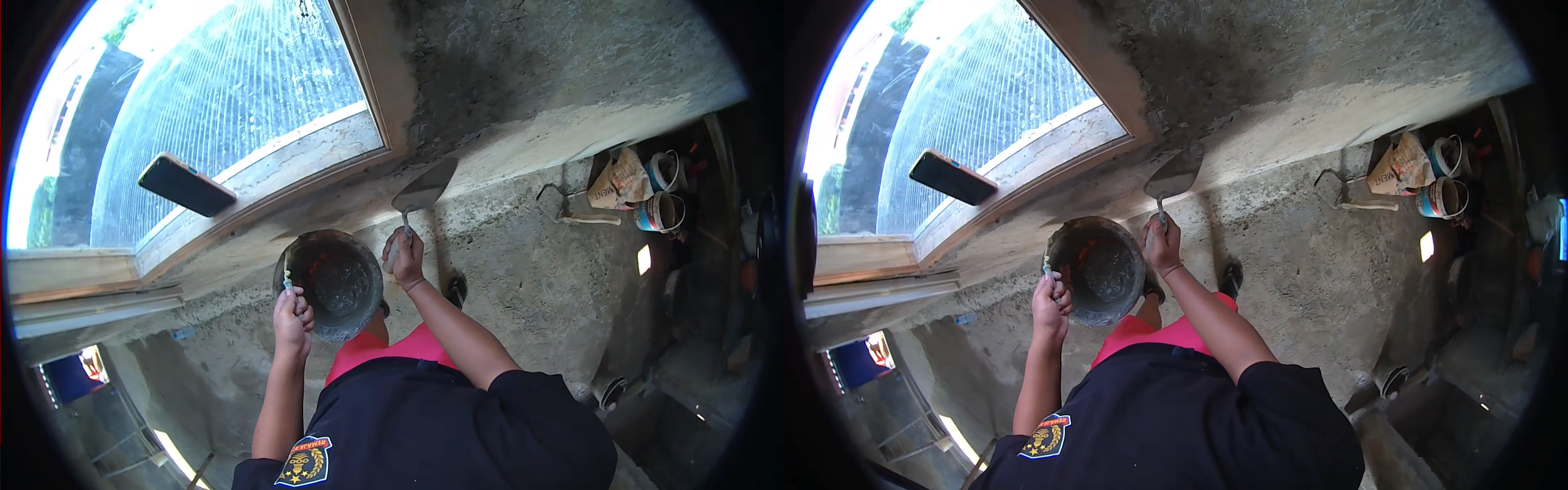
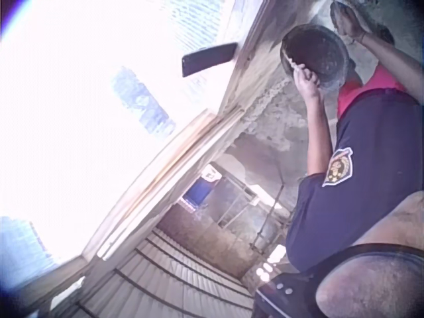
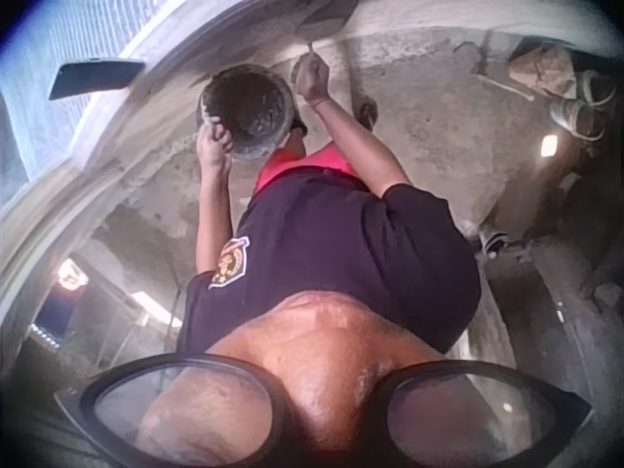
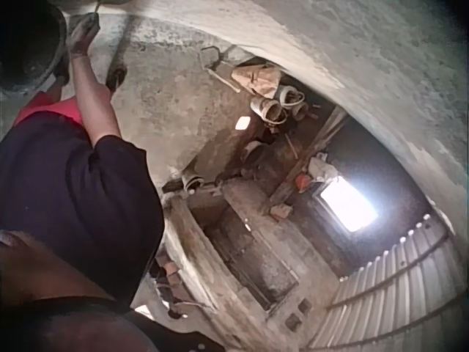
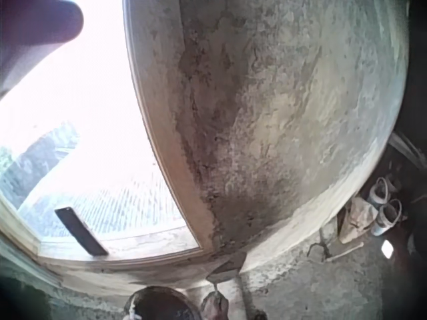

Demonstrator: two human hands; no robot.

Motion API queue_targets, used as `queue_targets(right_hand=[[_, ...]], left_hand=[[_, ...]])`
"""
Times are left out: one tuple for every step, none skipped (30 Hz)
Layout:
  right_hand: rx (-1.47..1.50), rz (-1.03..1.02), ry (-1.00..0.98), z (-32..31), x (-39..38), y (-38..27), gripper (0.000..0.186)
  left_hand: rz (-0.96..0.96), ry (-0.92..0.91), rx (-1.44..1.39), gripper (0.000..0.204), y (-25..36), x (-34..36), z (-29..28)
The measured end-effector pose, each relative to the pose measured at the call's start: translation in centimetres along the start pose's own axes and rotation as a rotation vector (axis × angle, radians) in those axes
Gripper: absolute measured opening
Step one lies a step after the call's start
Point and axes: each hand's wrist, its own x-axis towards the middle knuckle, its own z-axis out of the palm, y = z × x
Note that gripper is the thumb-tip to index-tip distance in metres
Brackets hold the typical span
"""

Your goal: The person smooths cement onto a wall using a trowel while holding a small tube.

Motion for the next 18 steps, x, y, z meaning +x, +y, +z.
queue_targets(right_hand=[[0.018,-0.031,0.008,0.7,0.4,-0.2,0.038],[0.026,-0.064,0.019,1.5,0.6,-0.4,0.038],[0.060,-0.080,0.017,2.3,1.5,-0.5,0.038],[0.078,-0.079,0.008,3.0,2.4,-0.6,0.038],[0.095,-0.081,-0.006,3.7,3.5,-0.6,0.038],[0.104,-0.088,-0.024,4.2,4.4,-0.5,0.038],[0.108,-0.110,-0.012,4.8,4.9,-0.1,0.040],[0.123,-0.109,-0.025,5.2,5.1,0.4,0.041],[0.124,-0.115,-0.038,5.4,5.2,0.9,0.042],[0.125,-0.123,-0.051,5.4,5.1,1.3,0.043],[0.134,-0.063,-0.063,5.3,4.5,1.8,0.043],[0.142,-0.007,-0.074,5.2,3.6,2.3,0.044],[0.150,0.048,-0.086,5.1,2.6,2.6,0.045],[0.124,0.060,-0.070,4.8,1.6,2.8,0.045],[0.098,0.072,-0.055,4.5,0.4,2.6,0.045],[0.074,0.083,-0.041,4.2,-0.6,2.4,0.045],[0.031,-0.014,-0.068,4.0,-1.1,2.1,0.046],[0.008,-0.008,-0.057,3.8,-1.0,1.6,0.046]], left_hand=[[-0.001,-0.009,0.016,0.021,0.3,0.2,-0.5],[-0.018,0.001,0.031,0.021,0.5,0.3,-1.1],[-0.012,-0.017,0.049,0.021,0.7,0.4,-1.6],[-0.012,-0.018,0.061,0.021,1.0,0.6,-2.0],[-0.010,-0.012,0.066,0.021,1.3,0.9,-2.5],[0.000,-0.018,0.077,0.022,1.5,1.1,-2.9],[0.003,-0.014,0.085,0.022,1.7,1.1,-3.3],[0.009,-0.009,0.081,0.022,1.9,1.3,-3.7],[0.014,-0.009,0.090,0.023,2.0,1.4,-4.0],[0.018,-0.007,0.090,0.023,2.1,1.4,-4.3],[0.018,0.001,0.084,0.024,2.2,1.3,-4.6],[0.024,-0.008,0.097,0.024,2.3,1.4,-4.8],[0.027,-0.013,0.101,0.024,2.3,1.4,-4.9],[0.022,-0.003,0.101,0.023,2.4,1.5,-4.9],[0.020,-0.016,0.100,0.023,2.3,1.5,-4.9],[0.010,-0.010,0.096,0.023,2.3,1.5,-4.9],[-0.002,0.002,0.086,0.023,2.2,1.6,-4.7],[0.003,-0.015,0.090,0.022,2.2,1.7,-4.5]])
